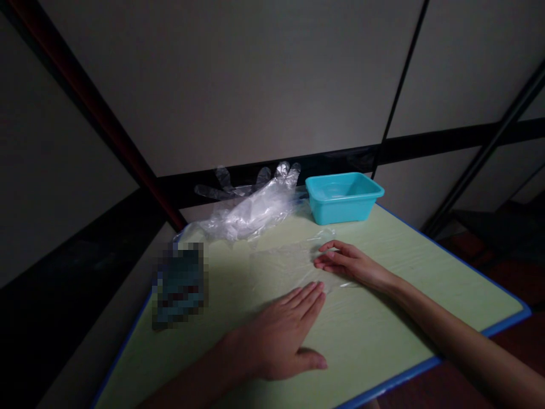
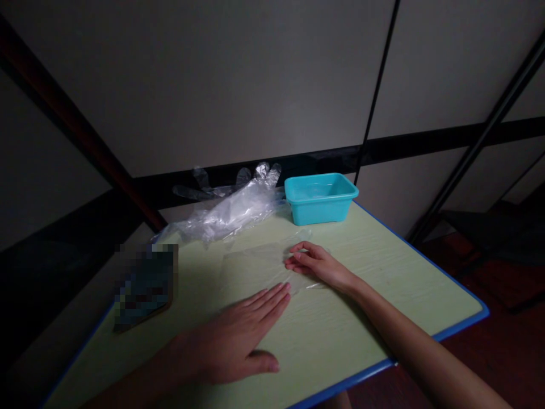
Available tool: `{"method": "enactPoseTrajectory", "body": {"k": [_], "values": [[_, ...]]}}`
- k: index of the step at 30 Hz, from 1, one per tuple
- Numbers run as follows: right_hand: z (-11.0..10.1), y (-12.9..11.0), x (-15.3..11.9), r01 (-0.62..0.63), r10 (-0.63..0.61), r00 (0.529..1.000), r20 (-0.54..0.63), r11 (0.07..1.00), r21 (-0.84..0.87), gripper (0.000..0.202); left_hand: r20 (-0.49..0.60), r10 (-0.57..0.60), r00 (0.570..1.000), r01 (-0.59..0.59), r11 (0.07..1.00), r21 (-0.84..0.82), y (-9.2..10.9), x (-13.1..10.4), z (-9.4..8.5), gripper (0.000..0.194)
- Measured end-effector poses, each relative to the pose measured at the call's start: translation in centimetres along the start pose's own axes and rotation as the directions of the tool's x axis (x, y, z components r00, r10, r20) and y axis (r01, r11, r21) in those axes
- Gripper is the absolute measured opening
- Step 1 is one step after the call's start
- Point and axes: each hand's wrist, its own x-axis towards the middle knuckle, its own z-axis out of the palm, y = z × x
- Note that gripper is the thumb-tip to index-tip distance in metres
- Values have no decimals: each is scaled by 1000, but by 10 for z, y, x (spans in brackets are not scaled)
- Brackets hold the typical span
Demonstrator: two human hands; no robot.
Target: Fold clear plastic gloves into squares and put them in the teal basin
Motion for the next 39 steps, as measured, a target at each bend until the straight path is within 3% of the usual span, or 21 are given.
{"method": "enactPoseTrajectory", "body": {"k": [11, 20, 24, 29, 34, 37, 39], "values": [[-1, 0, 0, 5, -5, 1000, 13, 1000, -15, 27, 130, -88, 988, 95, 994, -49, 1, -26, -34, 79], [-1, -2, -2, 4, -3, 1000, 13, 999, -46, 26, 80, -142, 987, 149, 984, -95, -4, -46, -50, 66], [3, -8, -5, 6, -7, 1000, -11, 999, -44, 25, 127, -153, 980, 162, 985, -64, -7, -47, -55, 68], [-1, -12, -3, 137, -142, 985, -99, 989, -61, 23, 152, -169, 974, 171, 985, -2, -12, -41, -53, 76], [-8, -11, 1, 272, -301, 932, -202, 949, -160, 20, 140, -174, 975, 176, 984, 2, -14, -37, -49, 79], [-8, -12, 0, 287, -349, 911, -218, 919, -271, 20, 144, -169, 975, 172, 985, -12, -12, -37, -48, 79], [-6, -14, -3, 296, -409, 892, -191, 849, -438, 20, 134, -159, 978, 166, 985, -37, -11, -37, -48, 79]]}}
